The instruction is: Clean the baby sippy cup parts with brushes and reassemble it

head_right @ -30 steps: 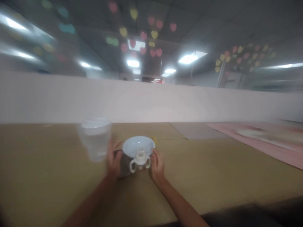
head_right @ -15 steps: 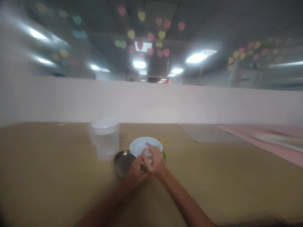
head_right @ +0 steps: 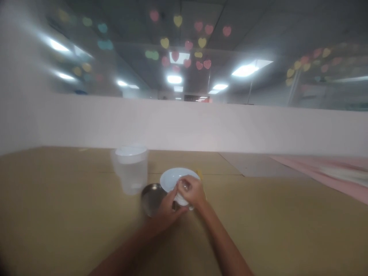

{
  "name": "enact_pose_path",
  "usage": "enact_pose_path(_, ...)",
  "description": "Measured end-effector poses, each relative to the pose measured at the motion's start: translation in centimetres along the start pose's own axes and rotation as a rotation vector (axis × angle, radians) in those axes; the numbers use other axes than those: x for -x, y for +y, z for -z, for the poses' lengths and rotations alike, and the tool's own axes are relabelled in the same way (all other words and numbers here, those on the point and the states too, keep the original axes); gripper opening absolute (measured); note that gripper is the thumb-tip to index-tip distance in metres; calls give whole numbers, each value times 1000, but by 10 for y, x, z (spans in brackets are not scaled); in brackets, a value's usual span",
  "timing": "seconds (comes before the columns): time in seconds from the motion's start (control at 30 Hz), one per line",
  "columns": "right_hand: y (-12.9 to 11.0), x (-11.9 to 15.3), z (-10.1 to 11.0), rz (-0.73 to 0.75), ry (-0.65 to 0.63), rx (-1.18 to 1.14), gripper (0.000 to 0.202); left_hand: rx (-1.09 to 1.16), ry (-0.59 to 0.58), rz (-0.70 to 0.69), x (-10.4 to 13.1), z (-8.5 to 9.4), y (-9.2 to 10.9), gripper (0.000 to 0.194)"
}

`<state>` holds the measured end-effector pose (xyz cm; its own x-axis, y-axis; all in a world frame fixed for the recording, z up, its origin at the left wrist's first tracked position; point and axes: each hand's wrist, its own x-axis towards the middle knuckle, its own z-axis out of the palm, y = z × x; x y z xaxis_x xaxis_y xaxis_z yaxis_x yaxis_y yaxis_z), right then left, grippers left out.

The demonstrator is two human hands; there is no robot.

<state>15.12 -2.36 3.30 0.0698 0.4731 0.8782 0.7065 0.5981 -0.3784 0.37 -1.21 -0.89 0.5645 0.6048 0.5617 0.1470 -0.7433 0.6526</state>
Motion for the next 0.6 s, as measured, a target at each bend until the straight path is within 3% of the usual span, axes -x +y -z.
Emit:
enact_pose_path(0.1,2,7,3,22,275,133,11,-19,-15,0,-1,0,-2,80)
enact_pose_path(0.17,3,10,5,28,383,207,12,-34,-18,-16,-1,-1,-3,81)
enact_pose_path(0.33,5,15,6,32,385,193,16,-65,-10,-58,-3,-1,-2,76)
enact_pose_path(0.43,9,16,7,9,456,163,19,-77,-3,-66,-3,-1,-3,74)
enact_pose_path(0.53,14,15,8,-72,508,146,26,-99,0,-65,-3,-1,-4,73)
enact_pose_path(0.6,18,13,8,-159,477,153,32,-120,7,-65,-4,0,-3,71)
